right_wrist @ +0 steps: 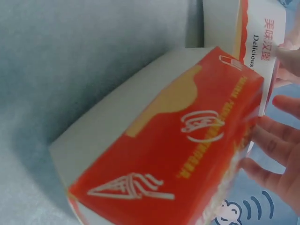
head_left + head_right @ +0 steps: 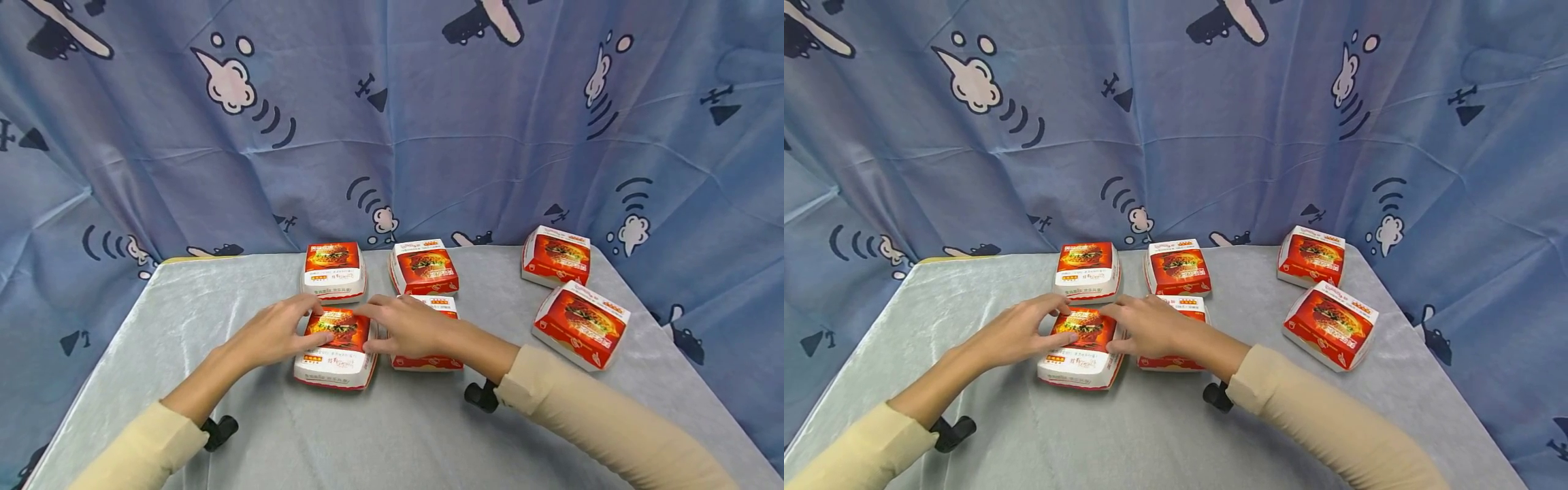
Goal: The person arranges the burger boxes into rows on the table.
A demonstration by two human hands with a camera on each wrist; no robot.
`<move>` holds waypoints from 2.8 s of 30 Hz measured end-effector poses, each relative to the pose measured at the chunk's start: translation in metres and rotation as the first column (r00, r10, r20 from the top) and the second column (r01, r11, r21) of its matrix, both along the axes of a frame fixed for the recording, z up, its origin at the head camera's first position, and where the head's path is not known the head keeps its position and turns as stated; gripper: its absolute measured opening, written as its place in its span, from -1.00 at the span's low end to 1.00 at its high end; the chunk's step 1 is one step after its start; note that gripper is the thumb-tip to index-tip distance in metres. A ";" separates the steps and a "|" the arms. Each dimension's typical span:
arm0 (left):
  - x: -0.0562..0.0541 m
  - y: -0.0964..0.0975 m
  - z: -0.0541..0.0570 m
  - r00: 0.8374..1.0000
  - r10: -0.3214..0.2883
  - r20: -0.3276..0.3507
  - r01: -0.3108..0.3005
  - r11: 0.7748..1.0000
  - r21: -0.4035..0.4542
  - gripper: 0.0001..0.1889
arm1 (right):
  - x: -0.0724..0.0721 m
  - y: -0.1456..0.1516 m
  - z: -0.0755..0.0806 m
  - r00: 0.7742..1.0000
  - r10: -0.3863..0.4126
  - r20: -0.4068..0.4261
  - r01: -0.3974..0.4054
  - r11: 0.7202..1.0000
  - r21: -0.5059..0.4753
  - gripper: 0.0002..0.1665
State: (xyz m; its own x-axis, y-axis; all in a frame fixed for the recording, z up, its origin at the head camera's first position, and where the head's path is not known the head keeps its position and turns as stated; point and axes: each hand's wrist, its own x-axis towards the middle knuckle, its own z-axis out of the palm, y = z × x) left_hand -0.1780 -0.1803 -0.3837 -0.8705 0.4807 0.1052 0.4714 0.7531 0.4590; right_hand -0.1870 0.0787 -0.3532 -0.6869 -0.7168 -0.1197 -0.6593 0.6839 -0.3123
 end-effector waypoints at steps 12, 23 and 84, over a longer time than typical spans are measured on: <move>-0.002 -0.005 -0.002 0.996 0.027 0.080 -0.031 0.998 0.060 -0.64 | 0.000 -0.006 -0.006 0.998 -0.048 0.040 0.046 0.997 0.059 -0.18; -0.002 -0.013 -0.004 0.991 0.036 0.128 -0.049 0.993 0.105 -0.53 | 0.001 -0.009 -0.004 0.998 -0.058 0.032 0.056 0.997 0.057 -0.19; -0.007 -0.015 -0.004 0.983 0.098 0.157 -0.117 0.987 0.113 -0.48 | -0.001 -0.011 -0.011 0.999 -0.043 -0.028 0.044 0.998 0.054 -0.21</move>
State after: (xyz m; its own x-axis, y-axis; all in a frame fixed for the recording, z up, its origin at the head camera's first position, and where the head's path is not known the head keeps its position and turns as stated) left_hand -0.1845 -0.1954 -0.3879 -0.9267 0.3753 0.0204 0.3092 0.7302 0.6092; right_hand -0.1884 0.0680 -0.3640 -0.7207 -0.6792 -0.1388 -0.6363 0.7276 -0.2564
